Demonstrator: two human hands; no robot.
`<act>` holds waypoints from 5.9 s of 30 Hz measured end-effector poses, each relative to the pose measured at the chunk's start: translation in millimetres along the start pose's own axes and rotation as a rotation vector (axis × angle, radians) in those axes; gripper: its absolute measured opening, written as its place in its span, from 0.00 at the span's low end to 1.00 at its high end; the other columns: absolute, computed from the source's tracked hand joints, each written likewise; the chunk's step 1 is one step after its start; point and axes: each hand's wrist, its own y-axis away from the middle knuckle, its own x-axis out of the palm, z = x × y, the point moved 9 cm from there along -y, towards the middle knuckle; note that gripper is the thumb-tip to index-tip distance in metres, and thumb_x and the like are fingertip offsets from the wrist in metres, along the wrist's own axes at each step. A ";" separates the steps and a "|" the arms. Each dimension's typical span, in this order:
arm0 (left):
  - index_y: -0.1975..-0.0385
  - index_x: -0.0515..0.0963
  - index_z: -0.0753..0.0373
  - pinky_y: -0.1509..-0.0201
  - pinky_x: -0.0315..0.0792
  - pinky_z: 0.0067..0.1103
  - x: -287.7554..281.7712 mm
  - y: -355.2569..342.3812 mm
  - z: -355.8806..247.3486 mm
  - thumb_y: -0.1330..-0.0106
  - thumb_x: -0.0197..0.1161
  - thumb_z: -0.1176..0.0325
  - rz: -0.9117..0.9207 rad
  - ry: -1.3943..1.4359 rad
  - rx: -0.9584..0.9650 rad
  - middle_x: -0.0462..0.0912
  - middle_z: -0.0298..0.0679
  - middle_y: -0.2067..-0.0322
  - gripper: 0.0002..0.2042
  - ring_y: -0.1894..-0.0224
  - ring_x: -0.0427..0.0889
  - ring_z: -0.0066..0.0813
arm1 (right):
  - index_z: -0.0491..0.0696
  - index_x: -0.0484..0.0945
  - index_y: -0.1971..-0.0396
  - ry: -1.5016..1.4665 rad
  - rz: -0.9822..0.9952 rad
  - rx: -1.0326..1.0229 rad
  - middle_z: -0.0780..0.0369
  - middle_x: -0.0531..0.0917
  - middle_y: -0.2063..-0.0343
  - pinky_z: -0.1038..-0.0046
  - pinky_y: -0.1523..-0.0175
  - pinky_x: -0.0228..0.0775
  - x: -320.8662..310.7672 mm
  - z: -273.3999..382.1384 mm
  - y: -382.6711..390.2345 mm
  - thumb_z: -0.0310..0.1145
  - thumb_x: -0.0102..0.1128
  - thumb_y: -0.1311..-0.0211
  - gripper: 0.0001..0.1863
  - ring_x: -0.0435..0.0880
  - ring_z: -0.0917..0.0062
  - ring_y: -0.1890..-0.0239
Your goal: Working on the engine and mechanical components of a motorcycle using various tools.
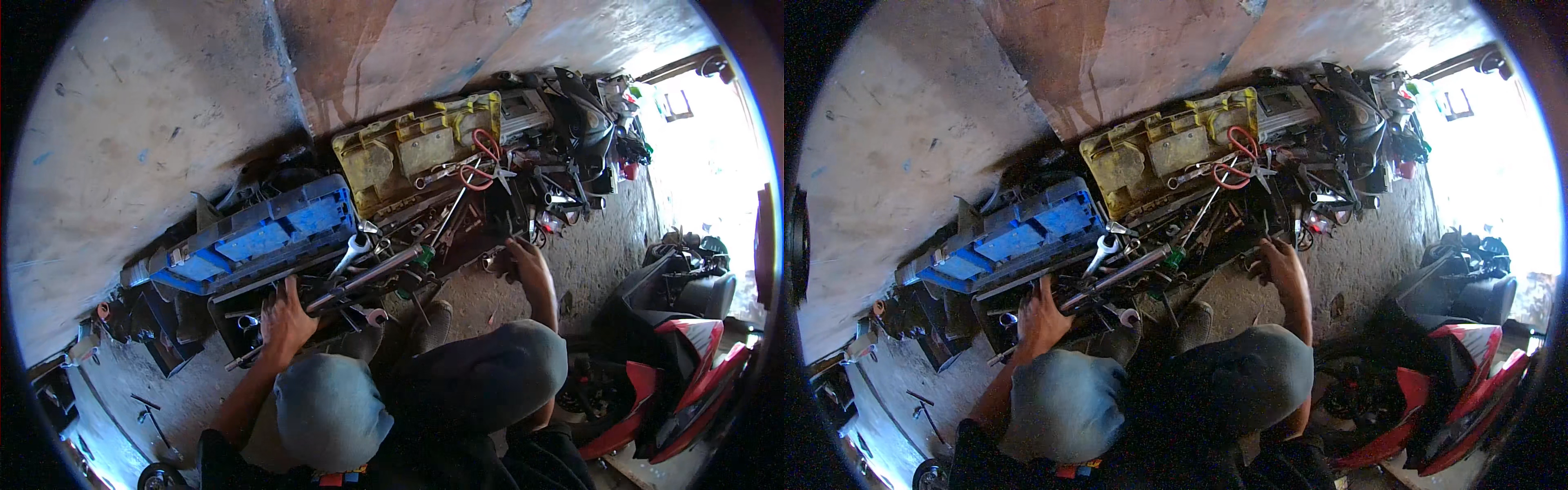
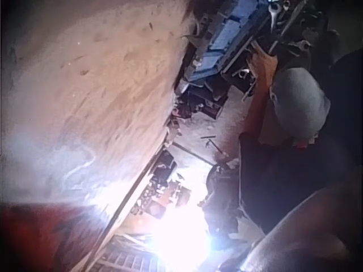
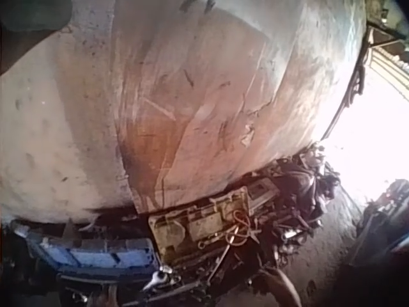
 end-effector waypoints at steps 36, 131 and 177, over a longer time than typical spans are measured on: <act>0.66 0.78 0.70 0.61 0.78 0.40 -90.3 5.4 -96.4 0.42 0.61 0.62 0.386 -0.105 0.338 0.82 0.57 0.72 0.15 0.68 0.84 0.54 | 0.45 0.79 0.48 0.281 -0.446 -0.481 0.56 0.85 0.56 0.68 0.48 0.72 8.2 -31.6 -39.3 0.38 0.57 0.31 0.17 0.83 0.70 0.55; 0.47 0.67 0.80 0.52 0.74 0.38 49.9 0.3 15.1 0.54 0.70 0.37 0.099 -0.142 0.041 0.76 0.58 0.56 0.49 0.51 0.76 0.52 | 0.40 0.75 0.56 0.859 -0.201 -1.084 0.51 0.75 0.61 0.58 0.47 0.67 67.5 34.0 13.1 0.26 0.57 0.36 0.11 0.75 0.53 0.55; 0.57 0.86 0.56 0.60 0.73 0.55 114.6 -30.2 19.8 0.56 0.71 0.40 0.591 -0.100 -0.093 0.86 0.40 0.58 0.30 0.53 0.82 0.47 | 0.43 0.77 0.53 0.867 -0.549 -1.100 0.53 0.79 0.59 0.58 0.50 0.69 66.3 -13.9 -33.6 0.37 0.56 0.33 0.15 0.78 0.56 0.53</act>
